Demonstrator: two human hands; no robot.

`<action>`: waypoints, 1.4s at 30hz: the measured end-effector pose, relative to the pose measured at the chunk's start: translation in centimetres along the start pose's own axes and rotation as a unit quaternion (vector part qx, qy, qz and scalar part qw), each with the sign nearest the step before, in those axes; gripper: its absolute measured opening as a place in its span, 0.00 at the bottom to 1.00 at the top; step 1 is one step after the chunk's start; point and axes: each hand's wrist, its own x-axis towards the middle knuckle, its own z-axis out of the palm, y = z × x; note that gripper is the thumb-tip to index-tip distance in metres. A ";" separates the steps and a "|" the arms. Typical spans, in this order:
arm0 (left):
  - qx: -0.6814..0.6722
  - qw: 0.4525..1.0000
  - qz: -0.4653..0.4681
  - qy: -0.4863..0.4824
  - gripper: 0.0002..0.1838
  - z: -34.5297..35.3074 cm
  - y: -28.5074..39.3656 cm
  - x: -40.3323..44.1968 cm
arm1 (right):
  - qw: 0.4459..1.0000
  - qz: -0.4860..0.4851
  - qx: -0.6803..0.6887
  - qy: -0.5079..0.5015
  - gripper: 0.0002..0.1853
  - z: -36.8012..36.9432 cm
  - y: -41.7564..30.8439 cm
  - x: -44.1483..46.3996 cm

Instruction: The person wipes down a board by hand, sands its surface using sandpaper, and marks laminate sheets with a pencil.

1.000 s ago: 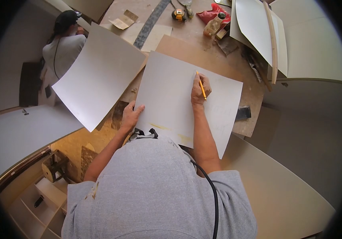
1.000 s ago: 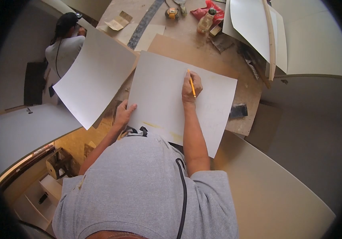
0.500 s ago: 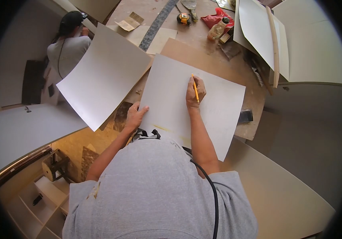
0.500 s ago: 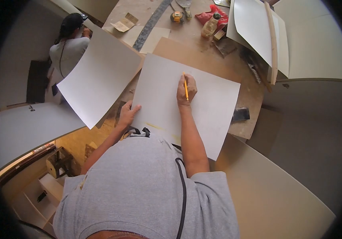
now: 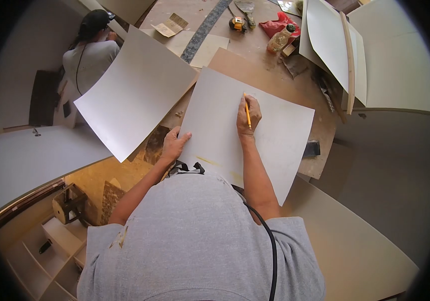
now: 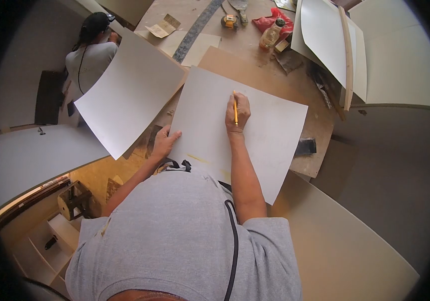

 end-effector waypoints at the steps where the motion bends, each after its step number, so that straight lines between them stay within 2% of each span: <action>1: 0.000 1.000 0.000 -0.001 0.13 0.0 0.0 0.0 | 1.000 0.001 0.000 0.000 0.03 0.0 0.0 0.0; 16: -0.006 1.000 0.010 0.014 0.13 0.2 0.0 0.0 | 0.998 -0.045 -0.051 0.012 0.03 0.1 -0.1 0.0; 19: -0.005 1.000 0.011 0.015 0.13 0.2 -0.2 0.1 | 1.000 0.007 -0.006 -0.002 0.03 -0.1 -0.1 -0.2; 21: 0.002 1.000 0.014 0.014 0.13 0.2 -0.7 0.2 | 1.000 -0.029 -0.009 0.001 0.03 -0.1 0.2 -0.1; 25: 0.034 0.999 0.020 0.013 0.13 0.1 -0.9 0.5 | 0.999 -0.034 -0.030 0.019 0.02 0.3 0.1 0.0; 27: -0.010 1.000 0.003 0.018 0.13 0.3 -0.3 0.1 | 0.997 -0.042 -0.056 0.036 0.03 0.4 0.2 -0.1; 31: -0.006 1.000 0.003 -0.002 0.14 0.1 -0.2 0.1 | 0.995 -0.070 -0.069 0.034 0.02 0.1 0.4 0.1; 33: 0.057 0.998 0.010 0.012 0.13 0.0 -0.8 0.4 | 0.988 0.136 0.049 0.055 0.04 -0.2 0.0 0.0; 34: 0.055 0.998 0.013 0.010 0.13 0.1 -1.1 0.5 | 0.988 0.134 0.047 0.057 0.04 -0.6 0.0 0.4; 36: 0.020 0.999 0.029 0.031 0.13 0.4 -1.0 0.5 | 0.974 0.203 0.076 0.062 0.08 -1.3 0.4 1.2; 40: 0.002 1.000 0.014 0.023 0.13 0.4 -0.1 0.1 | 0.986 0.134 0.030 0.089 0.08 -2.2 3.5 5.0; 42: -0.009 1.000 0.016 0.018 0.13 0.3 0.1 0.1 | 0.996 0.062 -0.015 0.063 0.09 -2.3 3.9 7.4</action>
